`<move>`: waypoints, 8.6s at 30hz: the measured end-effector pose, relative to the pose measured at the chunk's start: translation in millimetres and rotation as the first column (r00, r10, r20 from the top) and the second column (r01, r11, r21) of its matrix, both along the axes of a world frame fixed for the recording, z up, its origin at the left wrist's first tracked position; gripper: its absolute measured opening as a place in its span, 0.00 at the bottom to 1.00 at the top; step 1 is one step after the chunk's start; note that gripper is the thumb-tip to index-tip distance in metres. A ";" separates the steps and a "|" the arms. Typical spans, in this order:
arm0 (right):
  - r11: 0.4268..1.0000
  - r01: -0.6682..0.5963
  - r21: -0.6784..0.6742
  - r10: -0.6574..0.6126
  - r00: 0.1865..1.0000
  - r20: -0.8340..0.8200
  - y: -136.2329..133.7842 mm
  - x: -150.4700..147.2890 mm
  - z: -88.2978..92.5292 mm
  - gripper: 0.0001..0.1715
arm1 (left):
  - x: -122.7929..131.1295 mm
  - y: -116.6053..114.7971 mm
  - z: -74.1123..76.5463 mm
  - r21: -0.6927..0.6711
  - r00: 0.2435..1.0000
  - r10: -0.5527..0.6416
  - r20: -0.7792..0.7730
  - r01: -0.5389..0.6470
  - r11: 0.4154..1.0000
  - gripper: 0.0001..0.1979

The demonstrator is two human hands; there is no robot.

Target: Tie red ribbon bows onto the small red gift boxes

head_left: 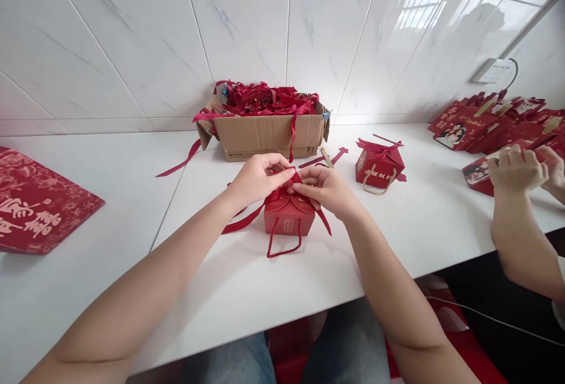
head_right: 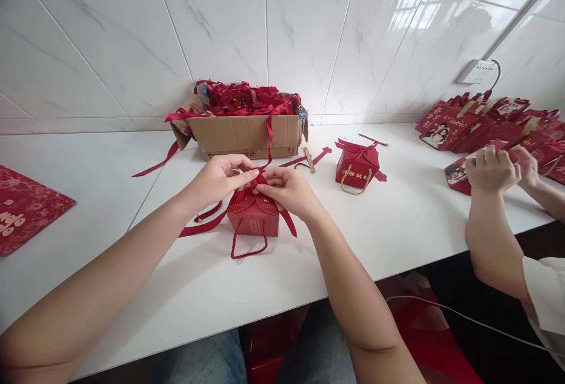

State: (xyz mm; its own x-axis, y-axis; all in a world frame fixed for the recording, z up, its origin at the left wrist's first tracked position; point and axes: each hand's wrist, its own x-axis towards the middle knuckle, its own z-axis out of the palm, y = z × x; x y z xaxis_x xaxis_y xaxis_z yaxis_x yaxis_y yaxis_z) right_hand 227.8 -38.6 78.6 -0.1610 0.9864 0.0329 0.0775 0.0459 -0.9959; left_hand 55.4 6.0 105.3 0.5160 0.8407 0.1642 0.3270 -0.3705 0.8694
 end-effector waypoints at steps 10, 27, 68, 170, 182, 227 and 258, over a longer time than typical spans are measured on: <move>0.999 0.020 -0.028 -0.020 1.000 0.004 -0.4 0.4 0.4 0.17 | -1.2 1.8 -3.4 -0.011 1.000 -0.014 0.002 0.014 1.000 0.12; 0.999 -0.004 -0.034 0.003 0.999 -0.046 3.7 7.7 -4.2 0.14 | -20.2 7.9 12.7 -0.054 0.913 -0.121 -0.389 0.109 0.993 0.12; 0.974 0.157 0.162 -0.193 0.953 0.233 -8.3 -17.2 -1.3 0.17 | -15.0 5.8 16.0 0.068 0.954 0.057 -0.295 -0.039 0.997 0.16; 0.749 0.187 0.636 -0.484 0.810 0.331 7.4 -12.7 -21.5 0.03 | -5.5 17.1 -14.2 0.247 0.998 -0.042 -0.040 0.051 0.968 0.04; 0.914 0.273 0.299 -0.295 0.955 0.030 7.3 -13.8 -16.8 0.10 | -5.2 15.4 -14.4 0.276 0.997 -0.050 -0.058 0.064 0.959 0.05; 0.863 0.011 0.506 -0.266 0.860 0.435 16.6 10.5 -25.4 0.12 | -12.9 3.2 1.1 0.231 0.943 -0.081 -0.322 0.162 0.959 0.09; 0.796 -0.218 0.565 -0.134 0.846 0.516 1.2 23.8 -1.9 0.11 | -11.7 9.4 -1.3 0.268 0.935 -0.235 -0.266 0.306 0.913 0.09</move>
